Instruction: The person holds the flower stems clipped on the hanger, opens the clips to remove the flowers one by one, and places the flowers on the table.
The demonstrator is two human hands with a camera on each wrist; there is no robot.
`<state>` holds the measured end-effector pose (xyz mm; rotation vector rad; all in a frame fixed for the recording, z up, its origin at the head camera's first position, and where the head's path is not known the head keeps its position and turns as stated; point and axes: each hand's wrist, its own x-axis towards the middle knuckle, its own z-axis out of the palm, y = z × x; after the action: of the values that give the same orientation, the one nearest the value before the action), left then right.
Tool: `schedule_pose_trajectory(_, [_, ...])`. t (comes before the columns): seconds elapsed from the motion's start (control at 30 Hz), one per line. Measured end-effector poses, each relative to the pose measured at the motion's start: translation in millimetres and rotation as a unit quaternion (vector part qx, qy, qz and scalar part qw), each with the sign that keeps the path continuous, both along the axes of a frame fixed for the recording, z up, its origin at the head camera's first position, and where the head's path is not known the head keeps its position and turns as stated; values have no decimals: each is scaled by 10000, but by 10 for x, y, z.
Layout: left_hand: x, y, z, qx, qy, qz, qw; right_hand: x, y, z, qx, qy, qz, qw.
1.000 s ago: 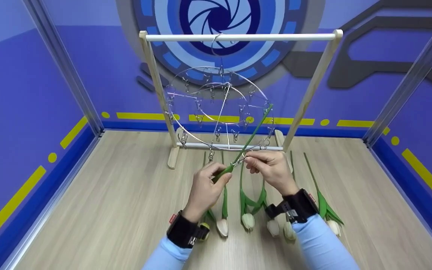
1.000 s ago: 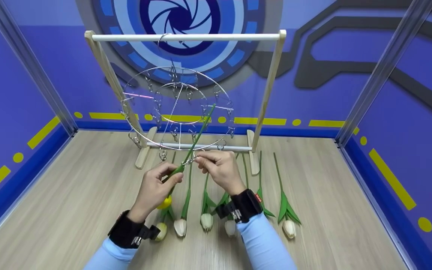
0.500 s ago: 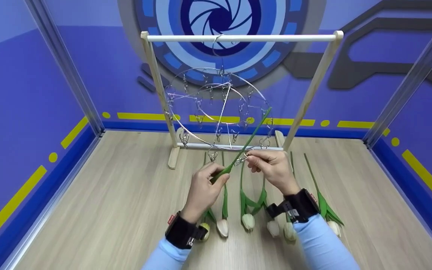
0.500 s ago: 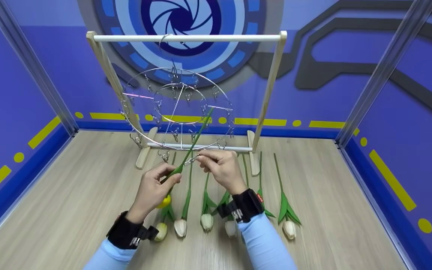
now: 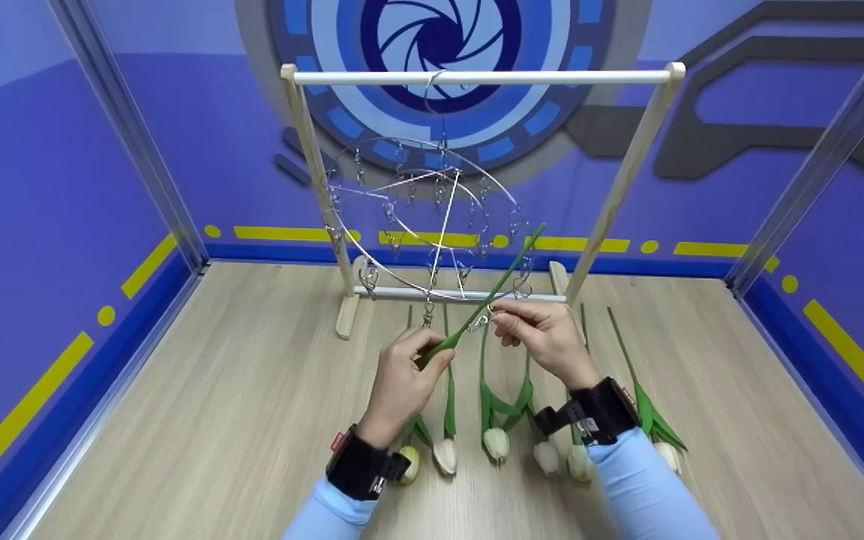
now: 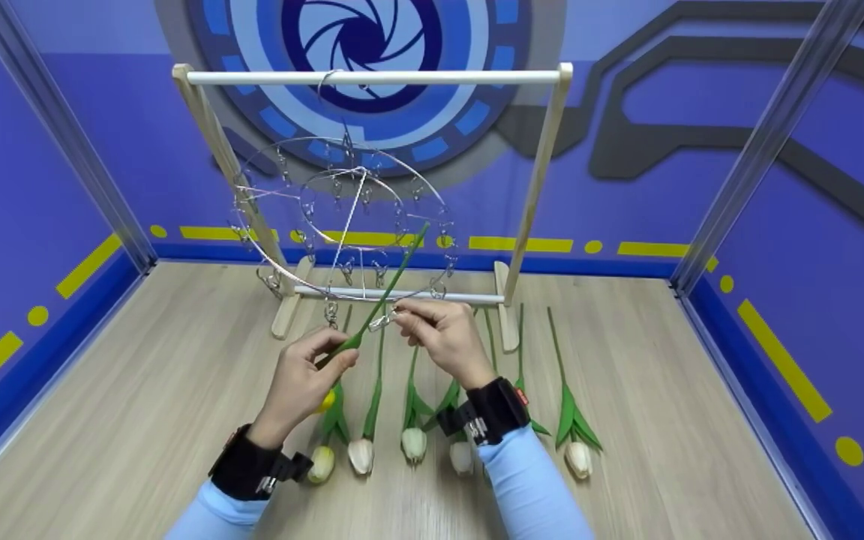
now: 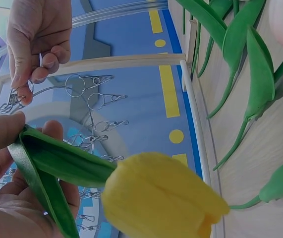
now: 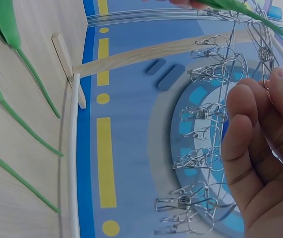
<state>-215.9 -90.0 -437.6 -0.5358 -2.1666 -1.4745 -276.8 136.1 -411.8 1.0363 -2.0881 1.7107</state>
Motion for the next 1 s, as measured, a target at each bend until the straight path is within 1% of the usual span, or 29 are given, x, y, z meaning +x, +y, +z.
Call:
schedule_pose_trajectory(0.2, [24,-26,-2,-40,10,-26,10000,1,8,-8,15,-71,37,10000])
schedule_pose_trajectory(0.5, [37,-78,-21,-356,239,65,9991,5,19,-3,207,-139,-88,9996])
schedule_pose_trajectory(0.73, [76,-133,-41,-676,567,250,9958,5,43,-35,136,-156,-8,9998])
schedule_pose_trajectory(0.83, [95,-157,-52,-799,593,371,9943,7,50,-43,84,-209,-23,9997])
schedule_pose_trajectory(1.0, [142,-204,-61,-1033,498,533,9920,8,70,-56,93,-237,-75,9996])
